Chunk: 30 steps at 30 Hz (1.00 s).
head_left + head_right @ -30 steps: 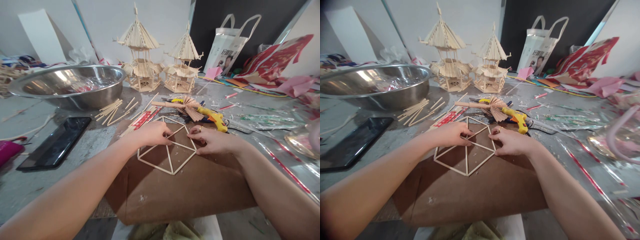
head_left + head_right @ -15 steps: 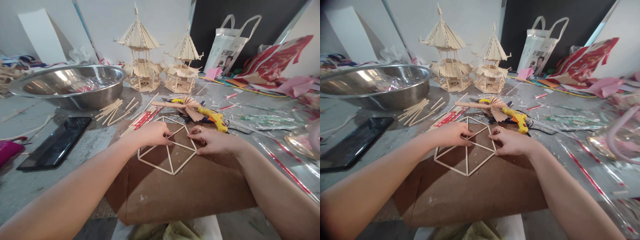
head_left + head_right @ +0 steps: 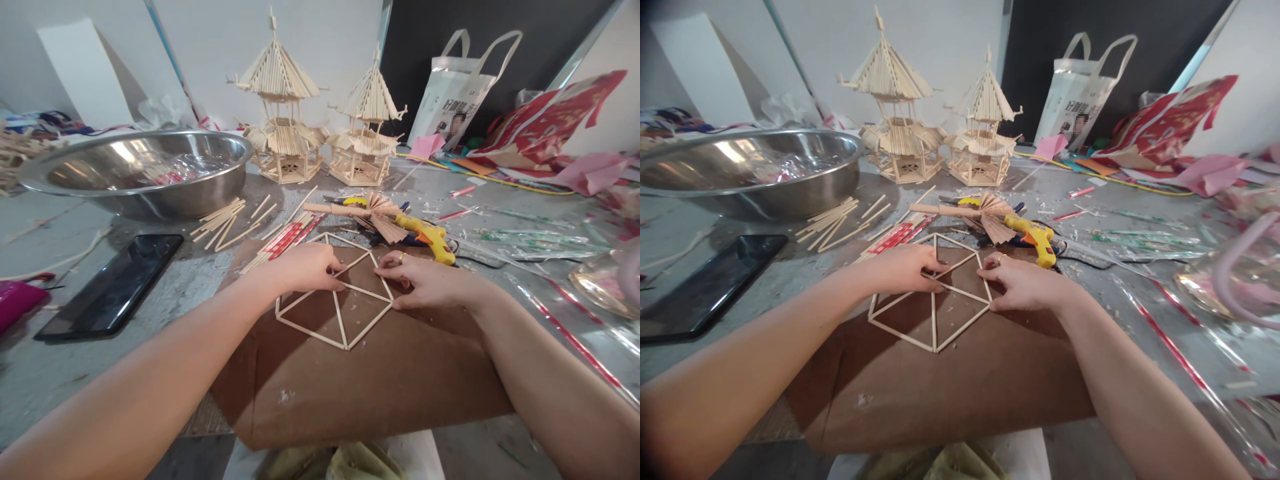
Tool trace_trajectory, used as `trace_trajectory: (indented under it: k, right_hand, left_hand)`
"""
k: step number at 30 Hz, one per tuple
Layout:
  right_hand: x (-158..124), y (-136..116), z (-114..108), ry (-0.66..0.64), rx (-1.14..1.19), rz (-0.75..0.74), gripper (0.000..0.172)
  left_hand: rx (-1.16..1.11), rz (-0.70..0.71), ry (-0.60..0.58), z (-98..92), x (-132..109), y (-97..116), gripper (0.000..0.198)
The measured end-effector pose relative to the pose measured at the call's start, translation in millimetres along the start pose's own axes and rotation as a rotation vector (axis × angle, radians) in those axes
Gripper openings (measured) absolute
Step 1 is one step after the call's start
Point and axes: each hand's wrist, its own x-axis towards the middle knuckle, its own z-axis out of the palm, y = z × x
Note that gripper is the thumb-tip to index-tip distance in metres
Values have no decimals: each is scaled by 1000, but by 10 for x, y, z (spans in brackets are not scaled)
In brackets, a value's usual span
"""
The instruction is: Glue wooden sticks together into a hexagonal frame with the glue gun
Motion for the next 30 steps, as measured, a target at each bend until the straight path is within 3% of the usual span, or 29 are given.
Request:
trace_trajectory:
  k: [30]
  right_hand:
    - [-2, -9, -16, 5, 7, 5, 58]
  left_hand:
    - [-19, -23, -2, -14, -11, 14, 37]
